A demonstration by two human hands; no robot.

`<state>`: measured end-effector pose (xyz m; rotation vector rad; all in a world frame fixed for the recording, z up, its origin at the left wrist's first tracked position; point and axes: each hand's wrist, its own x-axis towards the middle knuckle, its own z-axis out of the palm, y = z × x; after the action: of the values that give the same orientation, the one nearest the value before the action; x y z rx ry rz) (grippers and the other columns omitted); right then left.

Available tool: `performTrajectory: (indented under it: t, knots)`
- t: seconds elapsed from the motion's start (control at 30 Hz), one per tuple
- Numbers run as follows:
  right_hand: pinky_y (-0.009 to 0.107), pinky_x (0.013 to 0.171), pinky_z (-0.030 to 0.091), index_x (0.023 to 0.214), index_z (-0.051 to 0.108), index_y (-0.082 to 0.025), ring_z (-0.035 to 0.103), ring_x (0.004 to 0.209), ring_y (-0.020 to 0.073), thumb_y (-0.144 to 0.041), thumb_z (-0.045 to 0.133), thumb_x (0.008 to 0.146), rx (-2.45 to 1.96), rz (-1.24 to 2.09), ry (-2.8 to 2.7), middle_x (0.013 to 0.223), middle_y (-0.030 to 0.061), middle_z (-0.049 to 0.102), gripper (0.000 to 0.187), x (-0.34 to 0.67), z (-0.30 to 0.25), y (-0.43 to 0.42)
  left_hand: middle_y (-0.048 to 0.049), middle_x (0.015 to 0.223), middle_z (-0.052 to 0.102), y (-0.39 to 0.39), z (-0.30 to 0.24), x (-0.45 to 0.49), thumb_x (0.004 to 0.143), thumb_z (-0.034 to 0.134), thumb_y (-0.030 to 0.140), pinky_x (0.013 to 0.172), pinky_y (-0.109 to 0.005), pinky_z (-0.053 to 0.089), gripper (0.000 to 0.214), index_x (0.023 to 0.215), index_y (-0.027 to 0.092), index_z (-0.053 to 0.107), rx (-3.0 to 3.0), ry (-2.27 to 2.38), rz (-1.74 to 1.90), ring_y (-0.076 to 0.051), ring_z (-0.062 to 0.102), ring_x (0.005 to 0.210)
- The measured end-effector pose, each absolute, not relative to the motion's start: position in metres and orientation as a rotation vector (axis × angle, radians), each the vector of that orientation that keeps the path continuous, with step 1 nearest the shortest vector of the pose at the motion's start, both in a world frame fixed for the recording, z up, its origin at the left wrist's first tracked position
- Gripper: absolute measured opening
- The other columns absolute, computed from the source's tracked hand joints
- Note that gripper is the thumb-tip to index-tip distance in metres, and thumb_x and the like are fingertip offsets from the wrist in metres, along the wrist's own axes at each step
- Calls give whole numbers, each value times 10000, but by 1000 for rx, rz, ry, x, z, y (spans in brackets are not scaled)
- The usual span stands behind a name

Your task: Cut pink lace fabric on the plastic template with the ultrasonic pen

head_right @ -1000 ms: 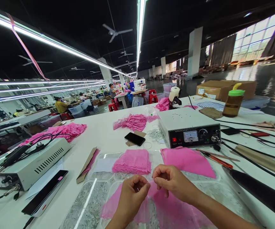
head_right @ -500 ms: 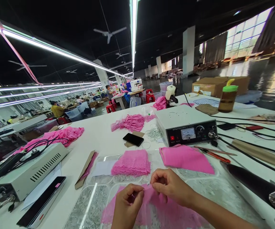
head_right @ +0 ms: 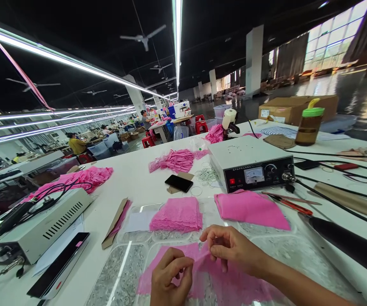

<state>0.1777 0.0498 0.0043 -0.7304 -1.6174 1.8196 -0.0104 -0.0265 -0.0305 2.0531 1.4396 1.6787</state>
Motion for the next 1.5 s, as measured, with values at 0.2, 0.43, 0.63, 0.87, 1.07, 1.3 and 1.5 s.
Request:
performTrajectory:
  t: [0.2, 0.43, 0.63, 0.87, 1.07, 1.3, 1.5]
  knots:
    - [195, 419, 422, 632, 550, -138, 502, 517, 62, -264, 617, 658, -832, 1792, -1619, 994, 73, 586, 145, 164, 15, 57, 41, 424, 451, -20, -11, -17, 692, 598, 282, 365, -165, 306, 172, 610, 150, 670, 1371, 1606, 1340, -62, 385, 362]
    - [190, 376, 388, 624, 553, -145, 523, 484, 88, -274, 619, 619, -769, 1805, -1699, 775, 42, 601, 145, 100, 43, 80, 42, 373, 513, -20, 35, -59, 644, 670, 416, 310, -166, 314, 311, 732, 118, 654, 960, 1569, 1409, -76, 418, 275]
    - [224, 557, 487, 643, 614, -138, 565, 613, 90, -234, 651, 619, -439, 1822, -1848, 939, 50, 597, 105, 58, 75, 82, -1, 598, 665, -52, 44, -83, 758, 624, 283, 468, -207, 498, 136, 783, 168, 690, 1364, 1868, 1856, -114, 595, 457]
    - [219, 590, 462, 717, 670, -147, 518, 648, 79, -223, 644, 729, -433, 1760, -2157, 1047, 61, 535, 82, 101, 13, 77, 28, 545, 551, -74, -35, -54, 847, 471, 65, 451, -174, 385, 190, 873, 180, 620, 2346, 1912, 1665, -83, 510, 437]
    - [224, 602, 413, 729, 697, -168, 504, 638, 82, -199, 609, 766, -524, 1556, -2378, 1043, 51, 546, 101, 122, -10, 72, 4, 594, 546, -80, -63, -35, 823, 463, 58, 483, -218, 371, 197, 856, 188, 608, 2506, 1991, 1366, -116, 511, 500]
    - [270, 700, 464, 767, 727, -185, 589, 840, 175, -245, 581, 819, -463, 1377, -2520, 1077, 79, 557, 165, 122, -14, 78, -61, 735, 583, -76, -66, -24, 754, 461, 79, 568, -283, 367, 172, 751, 185, 596, 2419, 2080, 1586, -153, 498, 599]
    - [285, 760, 468, 772, 742, -226, 584, 855, 173, -309, 560, 873, -469, 1197, -2609, 1150, 70, 532, 224, 129, -23, 88, -56, 756, 633, -69, -56, -11, 650, 464, 20, 713, -340, 432, 173, 691, 169, 542, 2379, 1904, 1753, -184, 572, 757]
